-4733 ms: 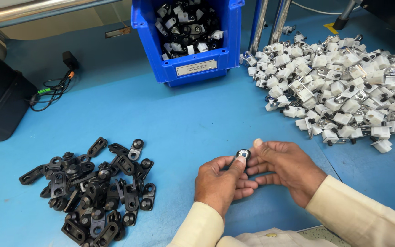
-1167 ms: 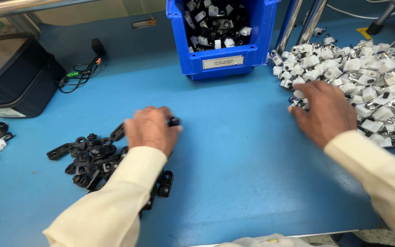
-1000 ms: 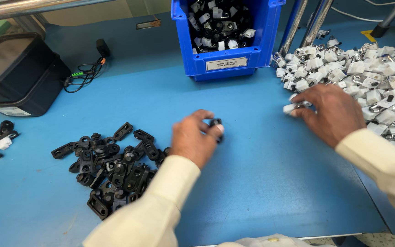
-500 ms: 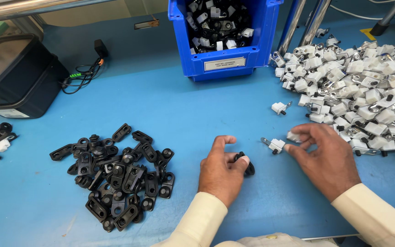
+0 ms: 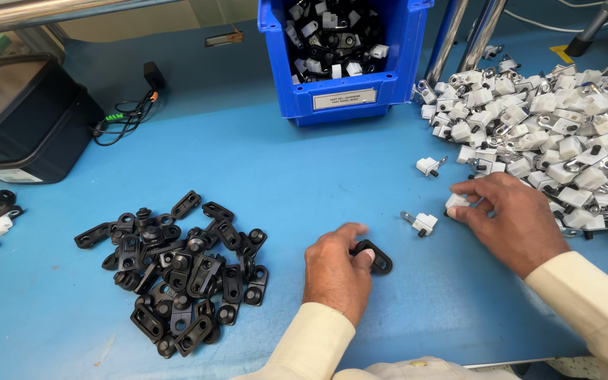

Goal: The person picks a white plastic housing and a black plastic bracket from the workbench, presses the two parts together by hand to assemble them, and places the finished assembly into a blue bin. They repeat this assembly cycle with new parts taken from piles on the bench.

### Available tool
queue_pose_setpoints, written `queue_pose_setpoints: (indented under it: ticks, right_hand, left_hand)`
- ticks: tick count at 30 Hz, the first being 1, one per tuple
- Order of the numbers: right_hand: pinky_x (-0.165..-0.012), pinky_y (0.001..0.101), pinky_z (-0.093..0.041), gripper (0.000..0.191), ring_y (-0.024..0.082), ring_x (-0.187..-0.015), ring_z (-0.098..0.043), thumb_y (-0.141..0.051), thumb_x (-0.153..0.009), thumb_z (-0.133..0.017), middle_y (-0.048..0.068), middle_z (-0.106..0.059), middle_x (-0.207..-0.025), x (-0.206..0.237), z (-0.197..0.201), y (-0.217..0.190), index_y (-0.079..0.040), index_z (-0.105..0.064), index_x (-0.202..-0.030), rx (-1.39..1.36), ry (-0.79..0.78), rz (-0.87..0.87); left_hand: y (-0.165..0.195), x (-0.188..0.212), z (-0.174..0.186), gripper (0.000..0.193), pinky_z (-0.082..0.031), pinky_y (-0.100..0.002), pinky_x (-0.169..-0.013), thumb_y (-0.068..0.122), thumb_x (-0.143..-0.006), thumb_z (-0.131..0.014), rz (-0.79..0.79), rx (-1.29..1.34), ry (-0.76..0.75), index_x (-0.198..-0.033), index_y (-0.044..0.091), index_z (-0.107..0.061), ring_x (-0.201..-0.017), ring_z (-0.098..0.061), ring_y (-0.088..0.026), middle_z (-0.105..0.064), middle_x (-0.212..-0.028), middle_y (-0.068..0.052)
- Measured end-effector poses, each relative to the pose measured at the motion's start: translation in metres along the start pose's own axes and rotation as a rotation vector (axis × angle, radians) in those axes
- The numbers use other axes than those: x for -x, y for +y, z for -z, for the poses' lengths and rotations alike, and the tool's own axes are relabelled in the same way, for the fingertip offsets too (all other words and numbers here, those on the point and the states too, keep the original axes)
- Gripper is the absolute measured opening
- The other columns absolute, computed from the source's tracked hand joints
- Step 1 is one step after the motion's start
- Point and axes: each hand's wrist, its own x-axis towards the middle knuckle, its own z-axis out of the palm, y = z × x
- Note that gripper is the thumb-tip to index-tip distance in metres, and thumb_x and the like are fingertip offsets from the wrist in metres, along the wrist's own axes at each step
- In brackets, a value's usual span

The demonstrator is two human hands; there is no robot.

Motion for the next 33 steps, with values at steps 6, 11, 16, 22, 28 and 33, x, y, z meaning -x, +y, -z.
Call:
queue_pose_setpoints:
  ticks: [6,11,16,22,28,33]
  right_hand:
    - [-0.074,0.0372,-0.059,0.040,0.023,-0.077,-0.069,-0.036,-0.079,-0.087,0.008,-0.079,-0.097,0.010,0.002,-0.003,-0.011,-0.077,-0.108,-0.025,-0.014,-0.161]
    - [-0.070,0.0370,-0.059,0.041,0.023,-0.073,-0.074,-0.034,-0.079,-0.082,0.009,-0.078,-0.096,0.032,-0.001,-0.013,-0.016,-0.077,-0.115,-0.013,0.052,-0.092]
    - [-0.073,0.0377,-0.058,0.034,0.024,-0.077,-0.072,-0.037,-0.085,-0.082,0.009,-0.078,-0.093,0.035,-0.006,-0.017,-0.020,-0.079,-0.115,0.126,0.049,-0.033]
    - [-0.070,0.0314,-0.059,0.034,0.017,-0.075,-0.075,-0.026,-0.080,-0.082,0.011,-0.079,-0.089,0.030,-0.006,-0.020,-0.012,-0.078,-0.111,-0.143,0.082,-0.095]
    - [-0.065,0.0272,-0.059,0.030,0.012,-0.072,-0.074,-0.016,-0.078,-0.083,0.008,-0.082,-0.087,0.053,-0.018,-0.040,-0.009,-0.080,-0.108,-0.631,-0.014,-0.124]
    - [-0.063,0.0282,-0.061,0.031,0.013,-0.067,-0.077,-0.021,-0.080,-0.085,0.005,-0.084,-0.085,0.053,-0.022,-0.051,-0.014,-0.079,-0.109,-0.436,-0.124,-0.224]
  left_hand:
    - [0.001,0.001,0.000,0.015,-0.063,-0.033,-0.079,0.007,-0.086,-0.074,0.020,0.027,0.042,-0.102,0.007,-0.074,-0.085,-0.075,-0.020,-0.071,-0.105,-0.007]
    - [0.006,0.005,0.000,0.015,-0.060,-0.038,-0.079,0.015,-0.089,-0.074,0.022,-0.176,0.038,-0.104,0.012,-0.077,-0.088,-0.070,-0.024,-0.069,-0.103,-0.008]
    - [0.008,0.005,0.002,0.024,-0.060,-0.040,-0.080,0.017,-0.090,-0.075,0.033,-0.243,0.029,-0.111,0.009,-0.068,-0.090,-0.073,-0.027,-0.072,-0.098,-0.012]
    - [0.008,0.001,-0.003,0.011,-0.063,-0.033,-0.060,0.008,-0.088,-0.072,0.121,0.091,0.002,-0.087,0.002,-0.062,-0.064,-0.078,-0.020,-0.075,-0.080,-0.011]
    - [0.014,-0.001,-0.022,0.014,-0.060,-0.031,-0.050,0.005,-0.086,-0.073,0.145,0.244,-0.056,-0.084,0.001,-0.060,-0.058,-0.076,-0.018,-0.073,-0.075,-0.011]
    - [0.018,-0.004,-0.017,0.016,-0.060,-0.030,-0.054,0.011,-0.087,-0.076,0.142,0.084,-0.129,-0.087,-0.001,-0.064,-0.059,-0.075,-0.018,-0.074,-0.074,-0.011]
